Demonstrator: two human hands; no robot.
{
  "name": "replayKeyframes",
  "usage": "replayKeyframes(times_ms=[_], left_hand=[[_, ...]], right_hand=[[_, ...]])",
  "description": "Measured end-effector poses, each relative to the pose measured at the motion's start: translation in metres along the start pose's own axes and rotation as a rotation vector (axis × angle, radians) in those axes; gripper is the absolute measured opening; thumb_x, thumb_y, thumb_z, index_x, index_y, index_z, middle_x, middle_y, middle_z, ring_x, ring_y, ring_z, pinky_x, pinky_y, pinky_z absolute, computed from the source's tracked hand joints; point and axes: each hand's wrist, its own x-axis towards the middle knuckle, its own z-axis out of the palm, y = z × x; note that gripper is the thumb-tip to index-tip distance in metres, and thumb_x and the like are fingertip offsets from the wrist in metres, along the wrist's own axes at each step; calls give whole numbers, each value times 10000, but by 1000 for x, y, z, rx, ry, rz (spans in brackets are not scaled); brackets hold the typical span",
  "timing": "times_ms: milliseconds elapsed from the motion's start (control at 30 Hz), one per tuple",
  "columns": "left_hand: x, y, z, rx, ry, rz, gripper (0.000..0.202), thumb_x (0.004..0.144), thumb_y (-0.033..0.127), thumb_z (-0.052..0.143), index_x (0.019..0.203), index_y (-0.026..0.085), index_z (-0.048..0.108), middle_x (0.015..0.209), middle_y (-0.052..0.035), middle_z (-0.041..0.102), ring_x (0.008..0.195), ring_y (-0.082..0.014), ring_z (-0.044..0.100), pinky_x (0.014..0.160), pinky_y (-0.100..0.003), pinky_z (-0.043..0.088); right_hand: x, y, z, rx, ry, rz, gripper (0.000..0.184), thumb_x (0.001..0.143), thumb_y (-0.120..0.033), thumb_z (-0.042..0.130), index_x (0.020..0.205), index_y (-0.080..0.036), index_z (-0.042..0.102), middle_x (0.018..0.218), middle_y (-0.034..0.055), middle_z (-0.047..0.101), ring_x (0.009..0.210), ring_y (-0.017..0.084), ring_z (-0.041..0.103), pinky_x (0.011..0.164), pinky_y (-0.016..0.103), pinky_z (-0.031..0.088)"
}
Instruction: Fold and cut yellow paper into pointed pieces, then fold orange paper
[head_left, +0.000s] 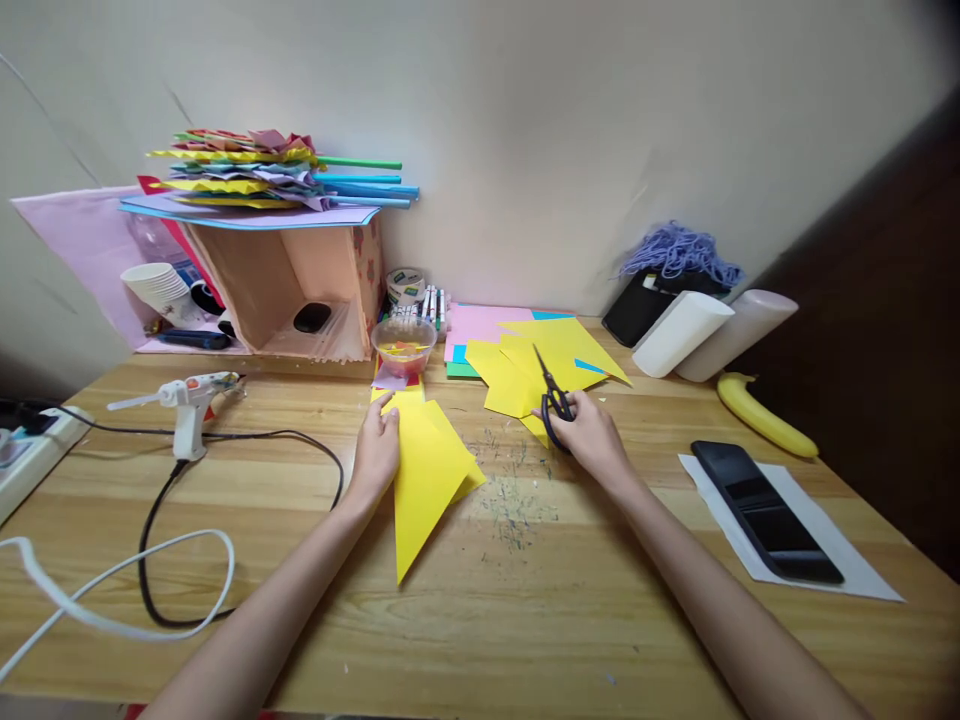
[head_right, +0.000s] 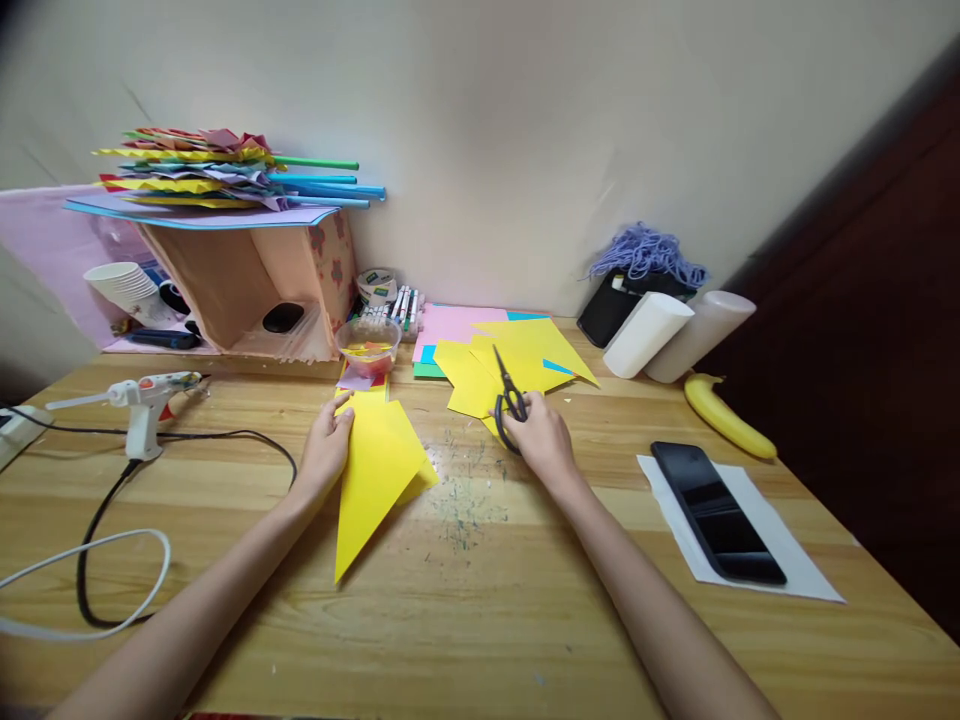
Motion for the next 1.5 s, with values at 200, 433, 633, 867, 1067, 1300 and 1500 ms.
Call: replayKeyframes(times_ms=[200,433,633,867,1067,1300,1500], left_hand=[[-14,4,7,216,51,235,466,796,272,469,1243,196,362,1278,-122,374,1201,-223,368,996,-395,292],[-22,10,12,262,-3,291,372,791,184,430,1160,211,404,1215,-105,425,1143,-217,424,925,-396,380],[-28,19,14,250,-64,377,284,797,183,411,1074,209,466,1134,-81,484,1077,-197,471,839,-343,422],[-36,23,20,-44,-548,67,285,825,364,453,1010,161,529,1033,-98,586,867,-191,594,738,-330,465],[-39,26,24,-452,-858,-371,473,795,476,501,1127,140,521,1113,-163,596,997,-224,584,854,-358,442],[-31,23,16,-589,-699,-438,275,705,268,656,928,115,604,937,-118,673,814,-207,643,743,-297,492],[-28,21,9,-475,-635,-487,308,650,195,678,940,124,601,952,-124,675,816,-222,648,747,-310,498]], right_hand=[[20,35,-2,-221,114,182,463,698,-452,613,965,-133,408,936,165,630,848,288,609,576,289,392],[24,37,3,-212,145,139,370,703,-295,622,950,-116,412,970,214,609,924,309,582,692,323,410],[32,48,-3,175,84,237,381,535,-312,704,779,-177,445,836,112,613,816,265,584,640,308,413],[8,20,-12,612,-106,157,431,510,-443,724,708,-190,436,605,-28,525,502,117,504,484,250,413],[-51,-40,8,1011,-466,133,437,502,-368,778,746,-184,465,642,-34,532,495,92,484,445,221,413],[-92,-62,33,1027,-703,221,465,575,-427,735,794,-193,398,505,-83,517,400,88,498,403,203,410],[-63,-40,24,1043,-422,181,405,675,-523,626,777,-206,396,529,-73,514,425,93,516,418,210,430]])
